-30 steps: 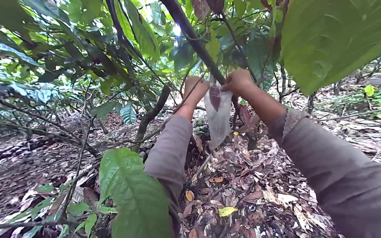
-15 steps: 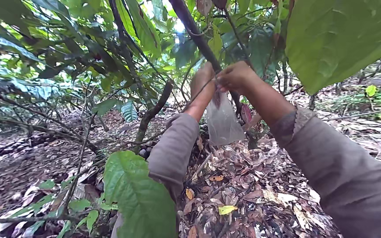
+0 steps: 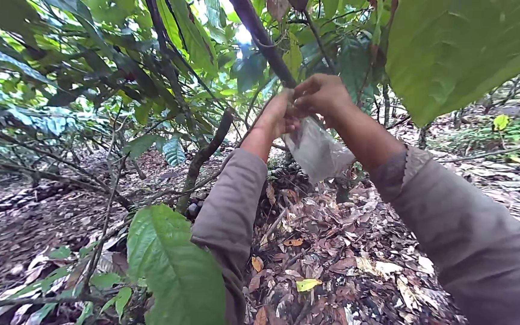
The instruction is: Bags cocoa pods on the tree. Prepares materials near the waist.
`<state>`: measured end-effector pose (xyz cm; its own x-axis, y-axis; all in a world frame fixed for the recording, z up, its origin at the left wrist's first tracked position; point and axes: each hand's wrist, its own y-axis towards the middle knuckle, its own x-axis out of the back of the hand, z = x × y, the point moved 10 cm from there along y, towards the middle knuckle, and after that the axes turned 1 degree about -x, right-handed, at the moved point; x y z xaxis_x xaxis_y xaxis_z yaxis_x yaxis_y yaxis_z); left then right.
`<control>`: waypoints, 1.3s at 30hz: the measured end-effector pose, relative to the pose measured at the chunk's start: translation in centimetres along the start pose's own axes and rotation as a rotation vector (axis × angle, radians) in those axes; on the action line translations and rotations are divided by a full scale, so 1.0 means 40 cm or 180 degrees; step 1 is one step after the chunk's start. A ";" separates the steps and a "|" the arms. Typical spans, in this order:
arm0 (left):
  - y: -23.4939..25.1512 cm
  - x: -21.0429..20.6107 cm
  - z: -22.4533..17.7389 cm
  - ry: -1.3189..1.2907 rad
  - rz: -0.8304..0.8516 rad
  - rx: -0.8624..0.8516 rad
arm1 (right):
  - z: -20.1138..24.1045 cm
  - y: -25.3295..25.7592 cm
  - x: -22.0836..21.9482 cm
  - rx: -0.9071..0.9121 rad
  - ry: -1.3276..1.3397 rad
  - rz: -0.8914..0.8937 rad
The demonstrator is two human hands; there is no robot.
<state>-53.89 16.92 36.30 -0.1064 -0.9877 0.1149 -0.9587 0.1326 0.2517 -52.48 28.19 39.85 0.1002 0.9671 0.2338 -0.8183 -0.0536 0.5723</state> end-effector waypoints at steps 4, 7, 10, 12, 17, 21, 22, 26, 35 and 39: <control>0.014 -0.003 0.018 -0.0713 -0.0080 0.0235 | 0.003 0.007 0.003 0.0425 -0.0402 0.0216; 0.014 -0.005 0.027 -0.1074 -0.0106 0.0368 | 0.007 -0.013 0.005 0.0431 -0.0536 0.0530; 0.015 0.001 0.029 -0.1135 -0.0183 0.0377 | 0.022 -0.040 0.021 0.0694 -0.0645 0.0637; 0.017 0.004 0.024 -0.1030 -0.0156 0.0333 | 0.028 -0.048 0.034 0.0997 -0.0977 0.0488; 0.032 0.013 0.017 -0.0539 -0.0078 0.0166 | 0.022 -0.062 -0.006 0.1685 -0.1927 0.0436; 0.051 0.020 0.015 -0.0261 0.0056 0.0078 | 0.012 -0.043 -0.045 0.1734 -0.2402 0.0526; 0.051 0.021 0.013 -0.0226 0.0087 0.0042 | 0.010 -0.037 -0.050 0.1661 -0.2459 0.0521; 0.032 0.023 -0.005 0.0080 0.0231 -0.0145 | 0.002 -0.013 -0.029 0.1084 -0.2124 0.0279; 0.021 0.054 -0.024 0.1646 0.0309 -0.0641 | -0.036 0.018 0.035 0.0464 -0.0894 0.0046; 0.021 0.050 -0.034 0.2148 0.0446 -0.0748 | -0.016 0.005 0.029 0.0603 -0.1072 0.0418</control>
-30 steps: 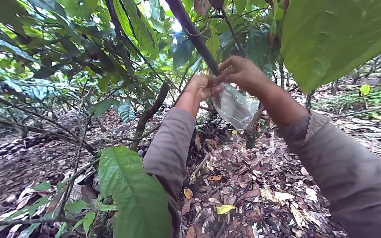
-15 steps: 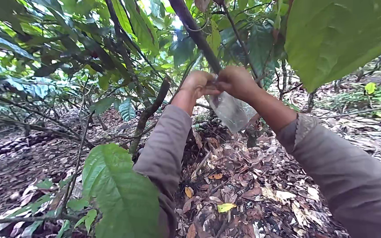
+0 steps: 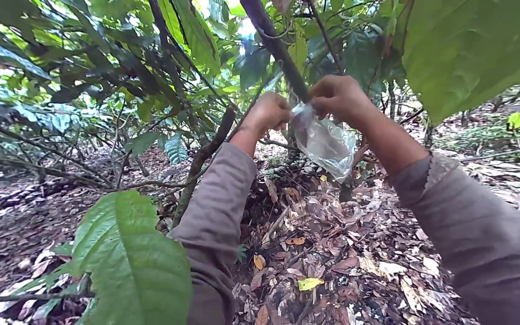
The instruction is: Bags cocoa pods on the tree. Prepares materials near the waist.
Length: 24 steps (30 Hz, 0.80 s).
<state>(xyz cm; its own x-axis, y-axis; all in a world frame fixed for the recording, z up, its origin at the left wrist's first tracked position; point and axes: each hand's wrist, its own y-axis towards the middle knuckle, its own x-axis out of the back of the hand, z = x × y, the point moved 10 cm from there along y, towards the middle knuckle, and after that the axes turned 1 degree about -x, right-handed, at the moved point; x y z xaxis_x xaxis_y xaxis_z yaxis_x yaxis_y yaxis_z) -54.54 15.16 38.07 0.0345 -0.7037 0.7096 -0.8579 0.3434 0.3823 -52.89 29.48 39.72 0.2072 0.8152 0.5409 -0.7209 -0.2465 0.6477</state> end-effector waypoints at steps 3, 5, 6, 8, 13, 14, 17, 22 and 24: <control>-0.003 0.010 -0.001 0.0106 0.0009 0.0100 | 0.043 -0.024 -0.005 0.0284 -0.0849 0.0270; -0.007 0.009 0.014 -0.0557 -0.0048 0.0393 | 0.063 -0.035 -0.018 0.0477 -0.1325 0.0392; -0.006 0.001 0.023 -0.1068 -0.0088 0.0543 | 0.073 -0.039 -0.029 0.0578 -0.1475 0.0475; 0.000 -0.024 0.031 -0.1982 -0.0106 0.0706 | 0.101 -0.046 -0.050 0.0913 -0.1600 0.0564; 0.016 -0.063 0.026 -0.2517 0.0117 0.0562 | 0.135 -0.014 -0.040 0.1492 -0.1309 0.0109; 0.020 -0.064 0.028 -0.2559 0.0173 0.0483 | 0.132 -0.004 -0.034 0.1454 -0.1184 0.0071; 0.022 -0.059 0.025 -0.2672 0.0308 0.0222 | 0.108 0.024 -0.025 0.1016 -0.0736 0.0068; 0.021 -0.040 0.022 -0.2545 0.0179 0.0109 | 0.066 0.055 -0.026 0.0541 -0.0125 0.0074; 0.016 -0.034 0.013 -0.2254 0.0134 0.0087 | 0.061 0.056 -0.036 0.0538 -0.0009 0.0102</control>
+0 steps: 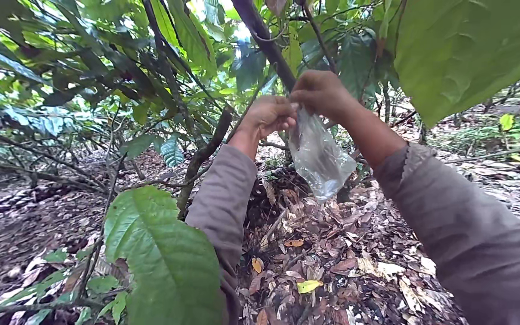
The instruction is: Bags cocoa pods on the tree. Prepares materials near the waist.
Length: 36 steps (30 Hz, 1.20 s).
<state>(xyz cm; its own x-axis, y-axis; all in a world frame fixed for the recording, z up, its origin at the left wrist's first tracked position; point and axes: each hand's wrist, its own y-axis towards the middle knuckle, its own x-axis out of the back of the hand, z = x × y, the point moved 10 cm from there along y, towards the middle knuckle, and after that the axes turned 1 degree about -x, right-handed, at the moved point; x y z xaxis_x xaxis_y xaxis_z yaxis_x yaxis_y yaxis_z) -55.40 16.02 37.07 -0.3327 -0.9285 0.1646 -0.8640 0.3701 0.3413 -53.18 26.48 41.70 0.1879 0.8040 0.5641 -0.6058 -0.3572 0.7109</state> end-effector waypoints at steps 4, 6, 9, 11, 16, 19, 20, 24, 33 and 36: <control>-0.002 0.003 -0.011 0.0676 -0.0070 -0.0050 | -0.008 -0.003 -0.024 -0.0095 0.0117 0.0020; -0.007 0.002 -0.019 0.1024 -0.0119 -0.0096 | -0.014 -0.001 -0.031 -0.0159 0.0166 -0.0034; -0.016 -0.009 -0.037 0.1563 -0.0192 -0.0301 | -0.020 -0.001 -0.033 -0.0226 0.0187 -0.0231; -0.023 -0.020 -0.043 0.1867 -0.0235 -0.0423 | -0.026 -0.007 -0.033 -0.0314 0.0256 -0.0338; -0.029 -0.034 -0.042 0.2631 -0.0602 -0.0820 | -0.053 -0.028 -0.032 -0.0610 0.0322 -0.0604; -0.038 -0.037 -0.042 0.2724 -0.1008 -0.1091 | -0.074 -0.036 -0.032 -0.0877 0.0455 -0.0760; -0.043 -0.038 -0.042 0.2707 -0.1126 -0.1267 | -0.081 -0.038 -0.031 -0.0954 0.0546 -0.0803; -0.064 -0.044 -0.049 0.2830 -0.1538 -0.1939 | -0.100 -0.042 -0.034 -0.1215 0.1051 -0.0897; -0.057 -0.027 -0.082 0.2952 -0.1289 -0.2357 | -0.053 -0.053 -0.033 -0.0476 0.1216 -0.0526; -0.027 -0.018 -0.082 0.2974 -0.0824 -0.1798 | -0.045 -0.045 -0.028 -0.0281 0.0767 -0.0509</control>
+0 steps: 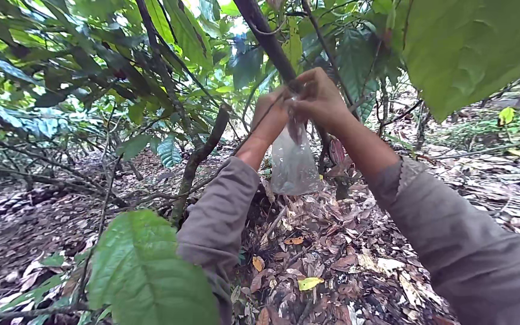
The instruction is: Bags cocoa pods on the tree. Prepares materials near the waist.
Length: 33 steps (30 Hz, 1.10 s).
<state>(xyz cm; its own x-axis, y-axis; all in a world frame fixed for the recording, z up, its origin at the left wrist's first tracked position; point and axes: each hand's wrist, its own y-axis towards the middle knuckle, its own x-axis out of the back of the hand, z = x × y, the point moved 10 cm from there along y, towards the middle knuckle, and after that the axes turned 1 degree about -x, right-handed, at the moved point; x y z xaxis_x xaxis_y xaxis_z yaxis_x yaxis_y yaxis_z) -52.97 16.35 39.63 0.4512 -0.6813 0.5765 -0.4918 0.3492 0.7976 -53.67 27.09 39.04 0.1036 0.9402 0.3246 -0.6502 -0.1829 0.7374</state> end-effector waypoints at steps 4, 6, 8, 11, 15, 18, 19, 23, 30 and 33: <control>0.008 -0.003 0.016 -0.0611 0.0530 0.0491 | 0.007 0.012 -0.004 0.0332 -0.0381 0.0100; 0.003 -0.014 0.025 -0.1174 0.0664 0.0748 | 0.012 0.015 -0.004 0.0495 -0.0558 0.0087; -0.002 -0.026 0.037 -0.1753 0.0729 0.0976 | 0.010 0.018 0.001 0.0592 -0.0518 0.0006; -0.008 -0.052 0.065 -0.2496 0.0813 0.1174 | 0.001 0.020 0.009 0.0578 -0.0409 -0.0058; -0.007 -0.086 0.072 -0.3076 0.0885 0.1322 | 0.005 0.003 0.026 0.0743 -0.0822 -0.0320; -0.006 -0.086 0.078 -0.3161 0.0785 0.1442 | 0.020 -0.026 0.033 0.1147 -0.1082 -0.0440; -0.005 -0.084 0.082 -0.3166 0.0742 0.1488 | 0.023 -0.034 0.036 0.1268 -0.1091 -0.0464; -0.005 -0.077 0.089 -0.3082 0.0581 0.1593 | 0.042 -0.052 0.038 0.1612 -0.1316 -0.0590; -0.019 -0.051 0.095 -0.2842 0.0490 0.1707 | 0.029 -0.012 0.009 0.0659 -0.1555 -0.0160; -0.025 -0.047 0.090 -0.2727 0.0497 0.1720 | -0.024 -0.005 0.011 -0.0155 -0.0172 -0.0185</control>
<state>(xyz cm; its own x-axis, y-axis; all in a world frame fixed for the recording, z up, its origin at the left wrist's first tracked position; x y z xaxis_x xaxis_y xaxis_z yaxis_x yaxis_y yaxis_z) -56.00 14.98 37.14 -0.2259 -0.9578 0.1774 -0.8650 0.2811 0.4157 -54.22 27.82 38.46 0.1818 0.9317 0.3146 -0.6776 -0.1131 0.7267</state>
